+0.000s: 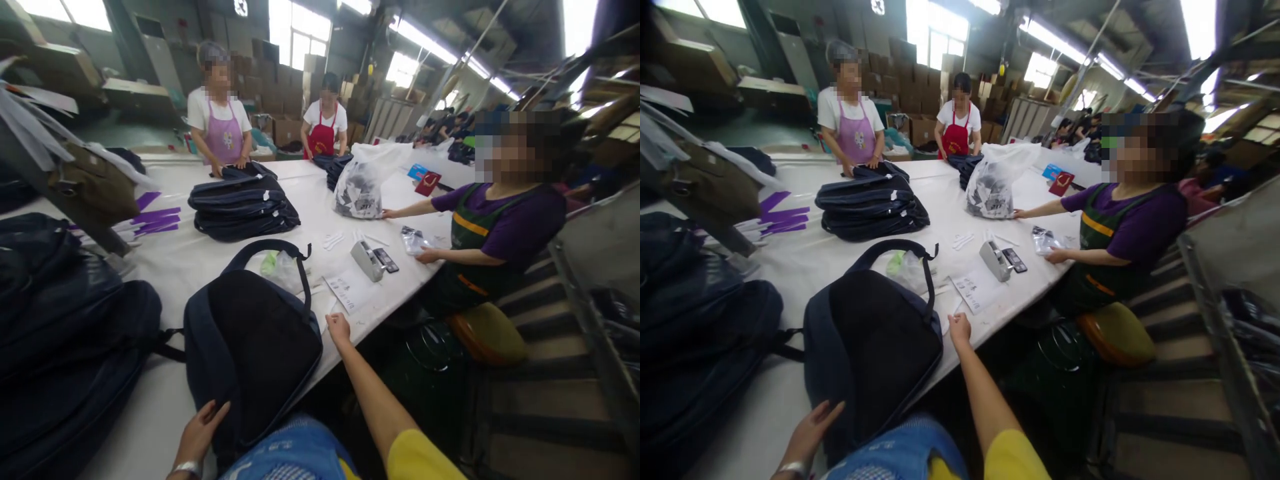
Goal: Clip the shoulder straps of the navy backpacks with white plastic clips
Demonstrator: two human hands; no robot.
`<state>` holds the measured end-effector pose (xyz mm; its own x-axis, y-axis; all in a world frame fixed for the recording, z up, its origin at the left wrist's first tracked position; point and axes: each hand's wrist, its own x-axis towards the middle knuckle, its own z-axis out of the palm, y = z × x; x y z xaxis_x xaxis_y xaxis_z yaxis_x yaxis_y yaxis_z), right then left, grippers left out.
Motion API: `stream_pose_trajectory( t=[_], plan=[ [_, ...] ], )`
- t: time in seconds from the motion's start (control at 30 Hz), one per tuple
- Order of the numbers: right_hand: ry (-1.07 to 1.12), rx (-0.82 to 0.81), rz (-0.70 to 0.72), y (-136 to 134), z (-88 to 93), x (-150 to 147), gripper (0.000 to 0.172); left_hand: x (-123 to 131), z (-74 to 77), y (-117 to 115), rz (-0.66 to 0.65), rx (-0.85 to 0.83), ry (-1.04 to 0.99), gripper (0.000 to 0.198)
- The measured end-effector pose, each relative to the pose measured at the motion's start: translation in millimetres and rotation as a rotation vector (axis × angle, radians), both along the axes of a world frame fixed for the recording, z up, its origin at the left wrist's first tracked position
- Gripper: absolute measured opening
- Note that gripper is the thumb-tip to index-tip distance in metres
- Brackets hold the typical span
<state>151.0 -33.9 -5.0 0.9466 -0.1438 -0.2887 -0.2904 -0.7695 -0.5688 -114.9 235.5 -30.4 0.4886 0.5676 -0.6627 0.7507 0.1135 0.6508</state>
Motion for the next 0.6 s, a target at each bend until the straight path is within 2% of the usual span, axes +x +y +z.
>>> stream_pose_trajectory(
  t=[0.13, 0.23, 0.37, 0.6],
  plan=[
    [0.043, -0.139, -0.010, -3.9, -29.2, 24.3, 0.043, -1.6, -2.1, -4.6, 0.034, 0.051, 0.028, 0.064],
    [0.053, -0.195, 0.021, 3.3, -42.1, 29.1, 0.037, -1.8, 0.5, -7.9, 0.048, 0.079, 0.035, 0.062],
    [0.065, -0.174, 0.114, -3.2, -50.5, 35.0, 0.020, 0.4, 5.2, -12.9, 0.030, 0.130, 0.058, 0.062],
    [0.062, -0.077, 0.288, -33.6, -55.7, 49.3, 0.017, 4.8, 10.0, -18.8, 0.066, 0.123, 0.074, 0.064]
  ],
)
